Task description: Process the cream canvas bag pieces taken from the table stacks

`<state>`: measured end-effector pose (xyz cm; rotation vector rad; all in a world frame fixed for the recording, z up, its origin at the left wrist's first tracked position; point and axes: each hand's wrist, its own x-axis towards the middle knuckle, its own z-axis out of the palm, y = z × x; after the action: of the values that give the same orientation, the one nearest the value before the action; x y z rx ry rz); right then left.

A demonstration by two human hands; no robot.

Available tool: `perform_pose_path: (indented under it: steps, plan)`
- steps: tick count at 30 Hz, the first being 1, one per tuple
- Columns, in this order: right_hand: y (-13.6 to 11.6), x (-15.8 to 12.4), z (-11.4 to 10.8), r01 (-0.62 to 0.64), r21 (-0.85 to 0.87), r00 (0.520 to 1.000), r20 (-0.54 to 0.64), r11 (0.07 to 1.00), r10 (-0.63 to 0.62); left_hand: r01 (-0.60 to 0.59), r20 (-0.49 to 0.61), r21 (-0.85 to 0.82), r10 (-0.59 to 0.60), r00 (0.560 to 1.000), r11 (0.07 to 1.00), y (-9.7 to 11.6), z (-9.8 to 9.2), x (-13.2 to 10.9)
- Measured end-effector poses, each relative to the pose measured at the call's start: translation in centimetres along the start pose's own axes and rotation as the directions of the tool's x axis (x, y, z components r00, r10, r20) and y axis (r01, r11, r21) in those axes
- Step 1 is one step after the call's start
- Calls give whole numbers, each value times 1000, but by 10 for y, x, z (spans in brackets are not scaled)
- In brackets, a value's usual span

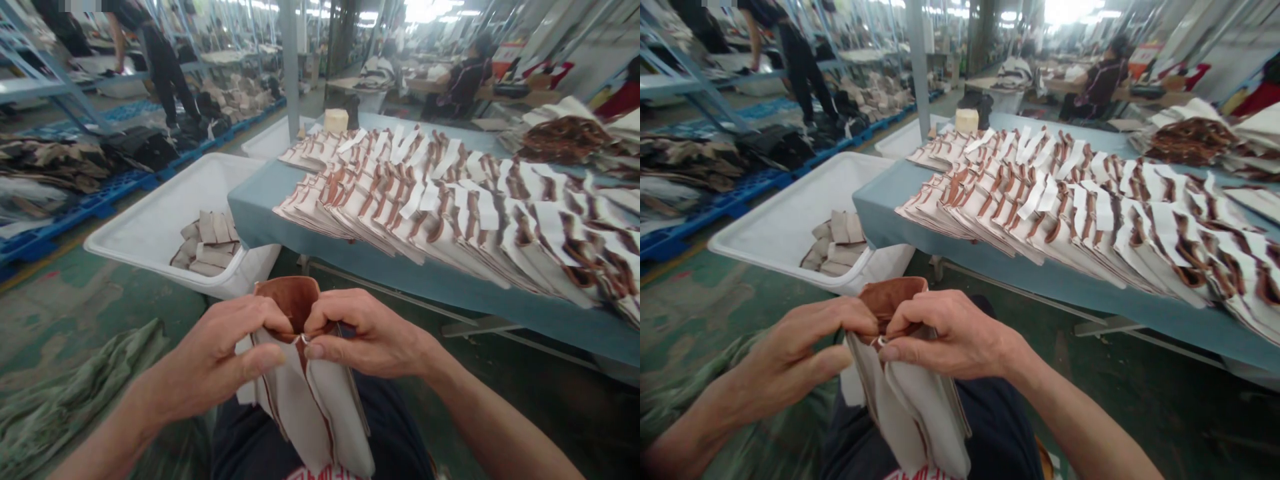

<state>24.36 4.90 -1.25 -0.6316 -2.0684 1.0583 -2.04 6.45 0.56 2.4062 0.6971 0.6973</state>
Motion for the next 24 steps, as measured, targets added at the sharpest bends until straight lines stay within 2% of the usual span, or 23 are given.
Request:
perform_pose_path:
  steps: [5,13,18,21,24]
  plan:
    - [0,-4,0,-47,-48,999,4,998,48,58,39,-100,-54,998,993,15,8,18]
    - [0,-6,4,-29,-158,999,13,987,31,105,179,-51,-94,979,993,19,-3,19]
    - [1,-3,6,9,-168,1000,29,986,-4,153,227,-29,-143,964,988,23,-10,21]
    - [2,-1,6,10,-202,1000,20,979,-6,156,226,11,-154,962,988,23,-8,24]
    - [4,1,7,-25,-267,1000,4,963,27,125,157,151,-149,976,981,22,0,24]
